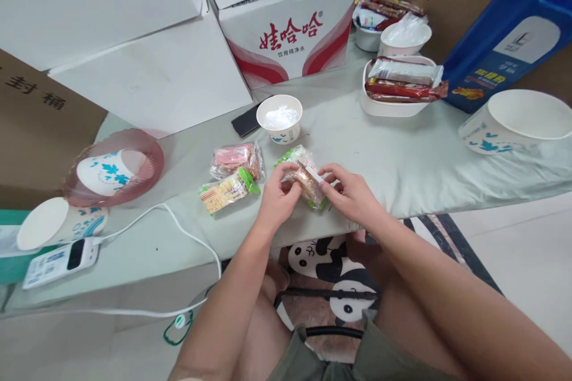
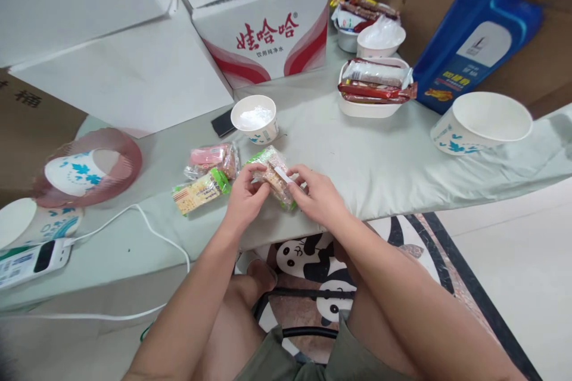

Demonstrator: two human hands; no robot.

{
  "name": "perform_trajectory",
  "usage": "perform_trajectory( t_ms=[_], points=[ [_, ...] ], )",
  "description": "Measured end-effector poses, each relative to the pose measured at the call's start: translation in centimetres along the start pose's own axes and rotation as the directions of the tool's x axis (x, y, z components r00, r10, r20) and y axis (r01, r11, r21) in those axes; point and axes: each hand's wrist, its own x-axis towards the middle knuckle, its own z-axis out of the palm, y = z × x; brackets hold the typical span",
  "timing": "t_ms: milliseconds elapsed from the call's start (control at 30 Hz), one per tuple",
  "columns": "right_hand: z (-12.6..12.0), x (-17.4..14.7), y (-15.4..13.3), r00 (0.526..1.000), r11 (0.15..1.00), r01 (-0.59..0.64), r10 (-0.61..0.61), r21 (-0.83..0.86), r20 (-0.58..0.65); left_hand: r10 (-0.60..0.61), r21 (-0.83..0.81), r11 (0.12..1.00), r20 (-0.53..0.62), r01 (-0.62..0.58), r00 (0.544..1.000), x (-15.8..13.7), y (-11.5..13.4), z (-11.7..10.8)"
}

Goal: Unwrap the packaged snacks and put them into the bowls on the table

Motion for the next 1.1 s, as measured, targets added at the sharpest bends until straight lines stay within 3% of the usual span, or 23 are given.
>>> perform_trajectory(
  t_ms=[133,233,300,400,467,567,667,733,800,900,1000,1100],
  points=[
    [-1.6,-0.7,0.2,0.991,0.996,-0.079,0.084,-0.048,0.107,-0.043,-0.025,0.999,-0.108,0.040,0.993,0.5,-0.7,0.0],
    [-3.4,-1.4,0.9,0.983,0.987,-0.123,0.136,-0.107,0.122,-0.057,-0.051,0.997,-0.163,0.049,0.985,0.6,-0.8,-0.1],
    [-4.6,-1.6,1.5,0.984,0.976,-0.164,0.171,-0.141,0.041,-0.040,-0.006,0.999,-0.170,0.040,0.985,0.6,-0.6,-0.4],
    [-5.9,-1.4,2.8,0.962,0.939,-0.237,0.190,-0.249,-0.196,-0.011,0.240,0.969,-0.193,0.058,0.981,0.4,-0.2,-0.9],
    [-6.4,-0.9,3.8,0.941,0.893,-0.259,0.148,-0.368,-0.303,0.032,0.417,0.906,-0.237,0.072,0.971,0.4,-0.1,-1.2],
    [-6.4,0.1,5.3,0.942,0.810,-0.214,0.022,-0.547,-0.336,0.136,0.548,0.836,-0.274,0.038,0.952,0.4,-0.2,-1.4],
    [-6.0,0.8,5.9,0.907,0.738,-0.205,-0.104,-0.643,-0.408,0.142,0.598,0.801,-0.214,0.015,0.966,0.3,-0.2,-1.3],
    [-5.5,0.9,5.6,0.864,0.762,-0.164,-0.196,-0.626,-0.464,0.122,0.622,0.783,-0.163,0.006,0.979,0.2,0.0,-1.3],
    [-4.6,0.8,4.8,0.864,0.832,0.014,-0.289,-0.555,-0.412,0.112,0.631,0.775,-0.122,-0.010,0.986,0.1,0.2,-1.4],
    [-2.8,0.6,3.4,0.897,0.867,0.306,-0.401,-0.392,-0.185,0.105,0.626,0.778,-0.058,-0.045,0.993,0.0,0.5,-1.6],
    [-1.4,0.7,2.7,0.905,0.854,0.386,-0.423,-0.347,-0.034,0.112,0.616,0.784,-0.018,-0.077,0.994,-0.1,0.6,-1.9],
    [-0.9,0.9,2.8,0.917,0.850,0.366,-0.399,-0.378,-0.010,0.105,0.617,0.783,-0.018,-0.071,0.994,-0.4,0.9,-2.0]
  ],
)
